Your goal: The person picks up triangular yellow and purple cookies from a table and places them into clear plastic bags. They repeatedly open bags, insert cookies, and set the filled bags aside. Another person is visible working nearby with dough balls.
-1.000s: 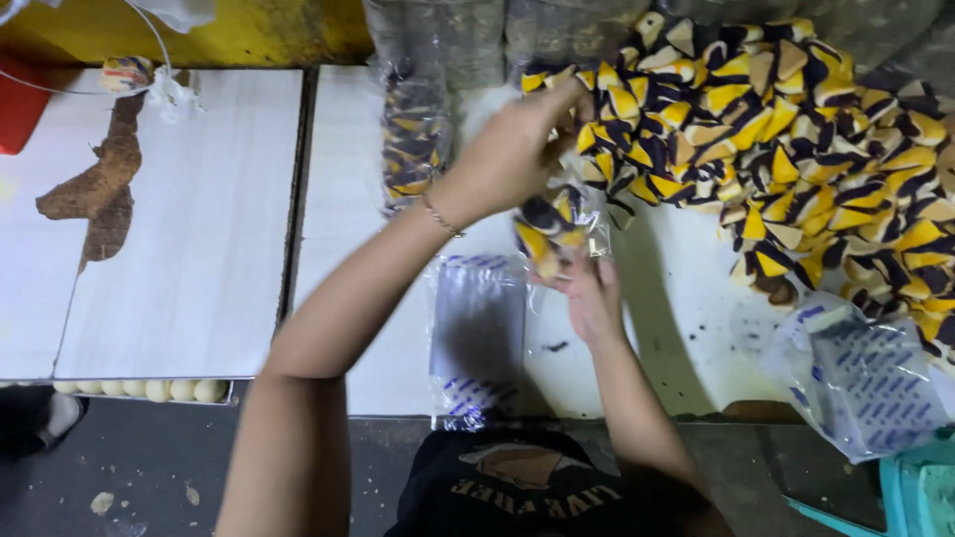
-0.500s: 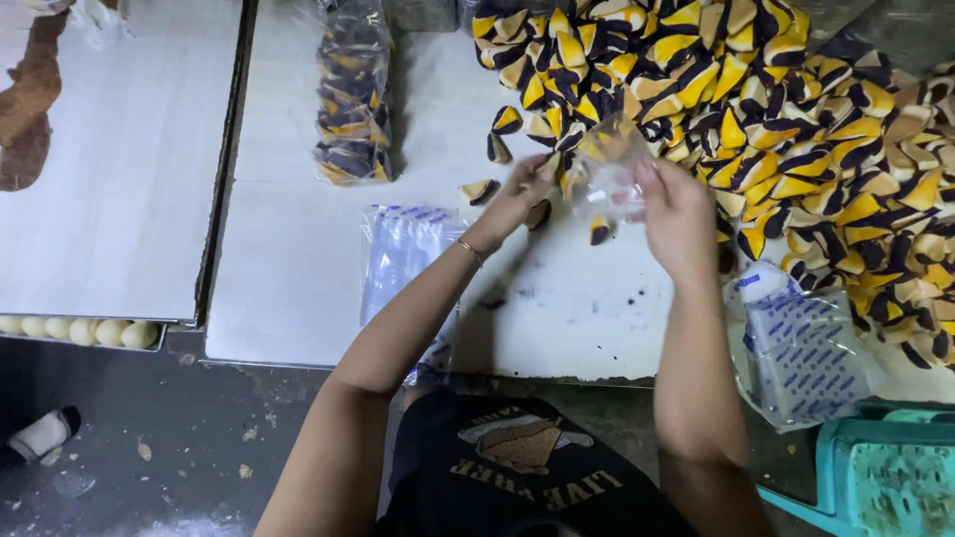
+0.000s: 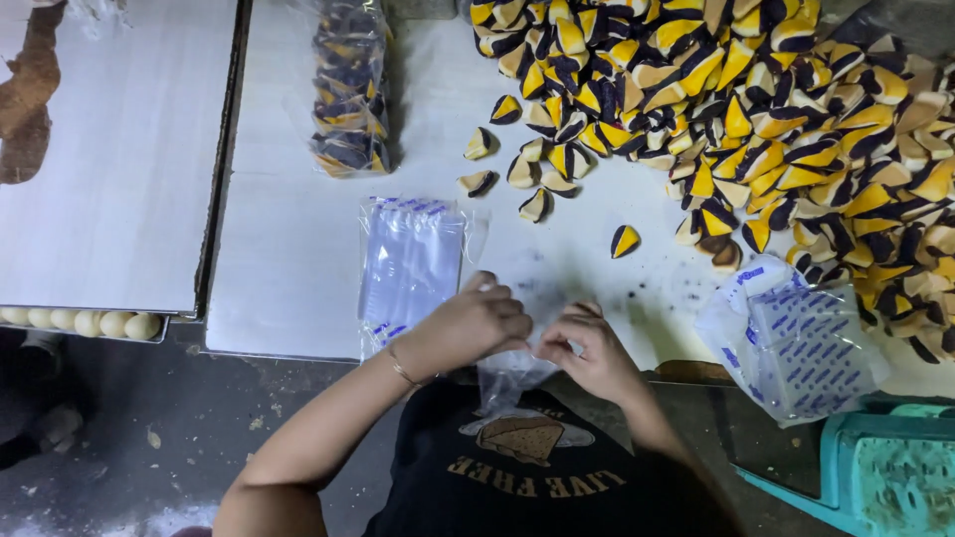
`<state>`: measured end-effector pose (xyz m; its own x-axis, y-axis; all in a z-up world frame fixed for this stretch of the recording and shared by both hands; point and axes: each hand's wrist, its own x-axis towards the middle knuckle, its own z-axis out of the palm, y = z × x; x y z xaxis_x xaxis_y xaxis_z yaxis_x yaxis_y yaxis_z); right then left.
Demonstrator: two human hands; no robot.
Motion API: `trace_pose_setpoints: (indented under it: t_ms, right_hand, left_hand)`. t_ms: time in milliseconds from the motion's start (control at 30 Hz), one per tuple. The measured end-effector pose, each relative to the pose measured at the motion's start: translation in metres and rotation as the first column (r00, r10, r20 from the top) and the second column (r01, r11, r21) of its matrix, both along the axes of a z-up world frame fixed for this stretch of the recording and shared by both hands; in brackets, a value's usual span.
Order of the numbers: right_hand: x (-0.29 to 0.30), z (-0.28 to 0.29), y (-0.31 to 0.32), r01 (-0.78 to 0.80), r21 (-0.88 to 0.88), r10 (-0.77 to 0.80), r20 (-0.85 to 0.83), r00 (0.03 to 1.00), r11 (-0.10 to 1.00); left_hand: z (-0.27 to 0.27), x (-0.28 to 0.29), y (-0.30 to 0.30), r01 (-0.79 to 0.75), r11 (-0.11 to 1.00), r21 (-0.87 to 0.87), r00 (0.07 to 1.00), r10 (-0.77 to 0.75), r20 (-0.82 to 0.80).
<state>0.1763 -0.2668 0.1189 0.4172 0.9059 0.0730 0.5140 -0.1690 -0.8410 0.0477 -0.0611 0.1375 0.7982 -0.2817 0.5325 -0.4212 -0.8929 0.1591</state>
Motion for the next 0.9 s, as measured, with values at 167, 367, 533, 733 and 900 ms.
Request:
trace_pose_setpoints:
  t_ms: [167, 367, 533, 733, 900]
  right_hand:
    - [0.004, -0.018, 0.026, -0.129, 0.067, 0.079, 0.493, 0.866, 0.989]
    - [0.052, -0.064, 0.090, -0.267, 0.177, 0.274, -0.021, 0.961, 0.947]
    - [0.097, -0.082, 0.115, 0.146, -0.235, 0.102, 0.789, 0.606, 0.961]
    - [0.067, -0.125, 0.108, 0.400, 0.008, -0.348, 0.512, 0.786, 0.916]
    - [0.123, -0.120, 0.132, 0.507, 0.092, -0.402, 0.736, 0.546, 0.857]
  left_hand:
    - [-0.008, -0.030, 0.051, -0.246, 0.960, -0.133, 0.923, 0.191, -0.333]
    - [-0.066, -0.059, 0.071, -0.512, 0.848, -0.138, 0.775, 0.386, -0.501]
    - [0.036, -0.084, 0.075, -0.571, 0.696, -0.435, 0.753, 0.233, -0.615]
    - [0.051, -0.094, 0.092, -0.593, 0.601, -0.535, 0.772, 0.237, -0.590]
    - [0.061, -0.072, 0.096, -0.525, 0.560, -0.640, 0.810, 0.098, -0.578]
